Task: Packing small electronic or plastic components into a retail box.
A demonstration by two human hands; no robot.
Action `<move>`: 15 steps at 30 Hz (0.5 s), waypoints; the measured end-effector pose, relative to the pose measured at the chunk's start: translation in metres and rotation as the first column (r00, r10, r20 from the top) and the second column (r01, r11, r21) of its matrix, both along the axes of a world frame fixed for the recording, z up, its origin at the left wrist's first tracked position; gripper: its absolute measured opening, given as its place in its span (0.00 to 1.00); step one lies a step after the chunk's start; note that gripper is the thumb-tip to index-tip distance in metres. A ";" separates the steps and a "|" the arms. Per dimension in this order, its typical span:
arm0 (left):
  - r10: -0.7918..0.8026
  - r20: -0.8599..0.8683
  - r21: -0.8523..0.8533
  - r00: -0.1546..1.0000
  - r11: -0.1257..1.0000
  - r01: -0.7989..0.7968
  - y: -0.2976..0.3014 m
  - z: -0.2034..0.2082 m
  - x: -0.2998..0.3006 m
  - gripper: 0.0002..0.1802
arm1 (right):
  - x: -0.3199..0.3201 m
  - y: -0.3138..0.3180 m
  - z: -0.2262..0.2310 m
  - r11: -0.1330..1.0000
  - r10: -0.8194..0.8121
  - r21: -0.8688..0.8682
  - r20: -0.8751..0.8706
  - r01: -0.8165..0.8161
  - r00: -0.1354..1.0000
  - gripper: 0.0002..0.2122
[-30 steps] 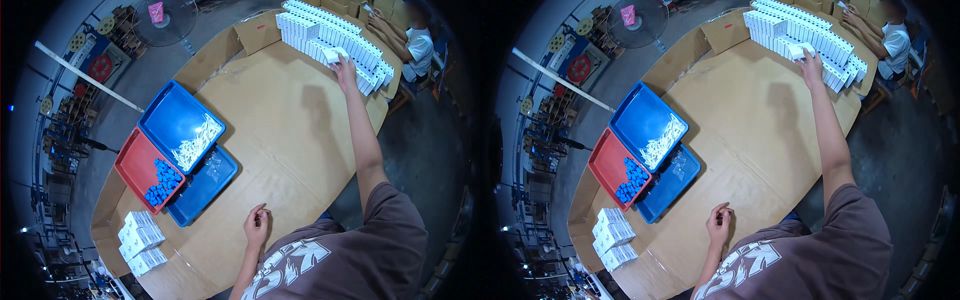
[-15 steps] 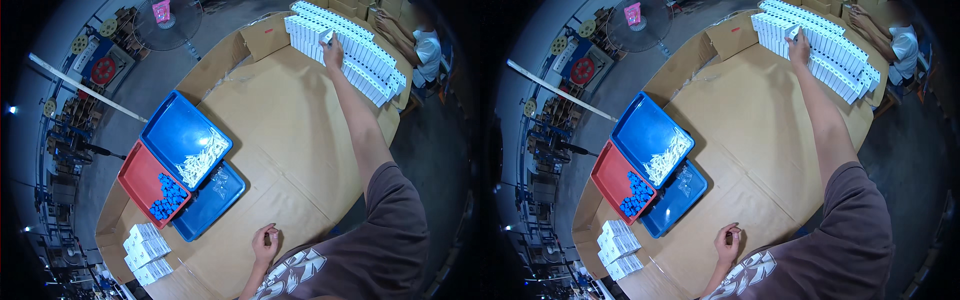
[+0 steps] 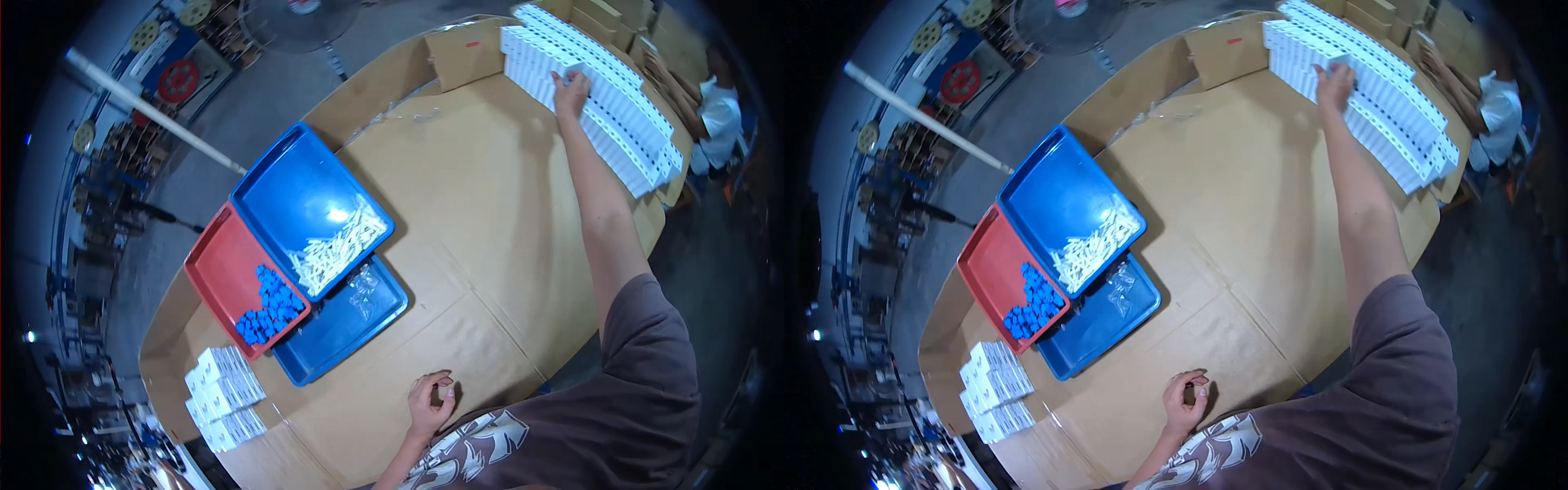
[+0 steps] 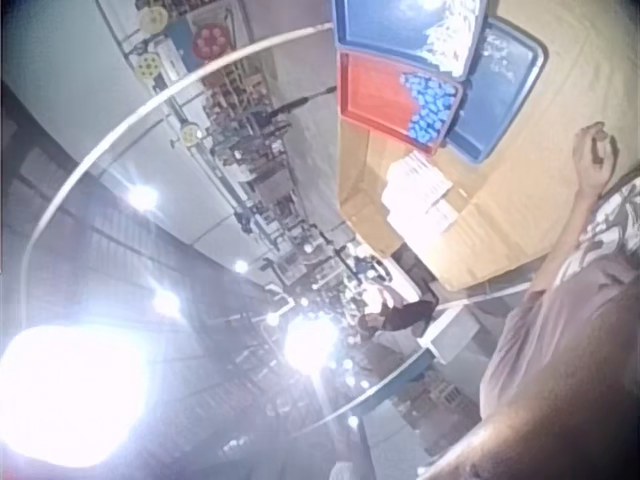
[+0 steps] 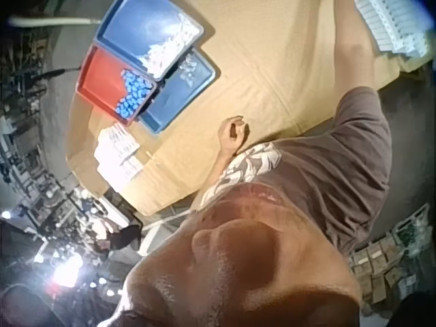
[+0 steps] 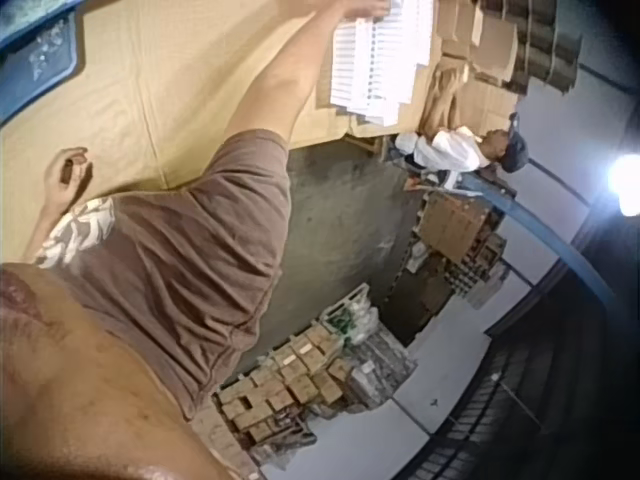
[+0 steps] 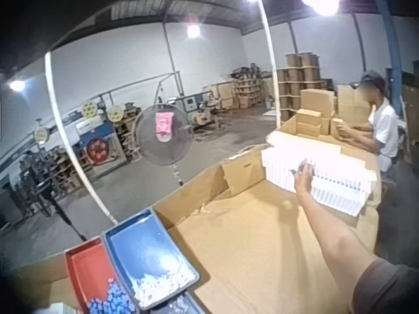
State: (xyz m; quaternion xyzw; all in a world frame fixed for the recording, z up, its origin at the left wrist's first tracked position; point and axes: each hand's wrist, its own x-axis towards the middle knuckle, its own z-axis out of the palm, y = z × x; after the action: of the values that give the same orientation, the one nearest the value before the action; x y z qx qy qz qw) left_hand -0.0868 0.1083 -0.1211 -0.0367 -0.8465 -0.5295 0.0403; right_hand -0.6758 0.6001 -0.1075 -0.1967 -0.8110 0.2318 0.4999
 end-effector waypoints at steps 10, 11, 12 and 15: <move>0.056 -0.078 0.035 0.995 0.998 -0.053 -0.010 0.000 0.004 0.14 | 0.126 -0.022 -0.032 0.915 0.397 -0.003 0.170 -0.403 0.902 0.22; -0.021 -0.071 0.041 0.997 0.999 0.024 -0.012 0.001 0.004 0.14 | 0.170 -0.056 -0.025 0.887 0.461 -0.087 0.151 -0.453 0.875 0.21; 0.049 -0.072 0.035 0.996 0.998 -0.046 -0.014 -0.001 0.012 0.14 | 0.209 -0.110 -0.016 0.835 0.547 -0.157 0.123 -0.528 0.828 0.18; 0.034 0.000 0.292 0.999 0.956 -0.032 -0.017 -0.004 0.021 0.12 | 0.303 -0.205 -0.026 0.673 0.726 -0.258 0.052 -0.693 0.686 0.14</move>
State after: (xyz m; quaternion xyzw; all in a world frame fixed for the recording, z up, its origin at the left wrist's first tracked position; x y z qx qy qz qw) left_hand -0.0660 0.0908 -0.1248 -0.0175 -0.7594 -0.6479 0.0565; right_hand -0.3728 0.3948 -0.1338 0.0640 -0.8280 0.4797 0.2830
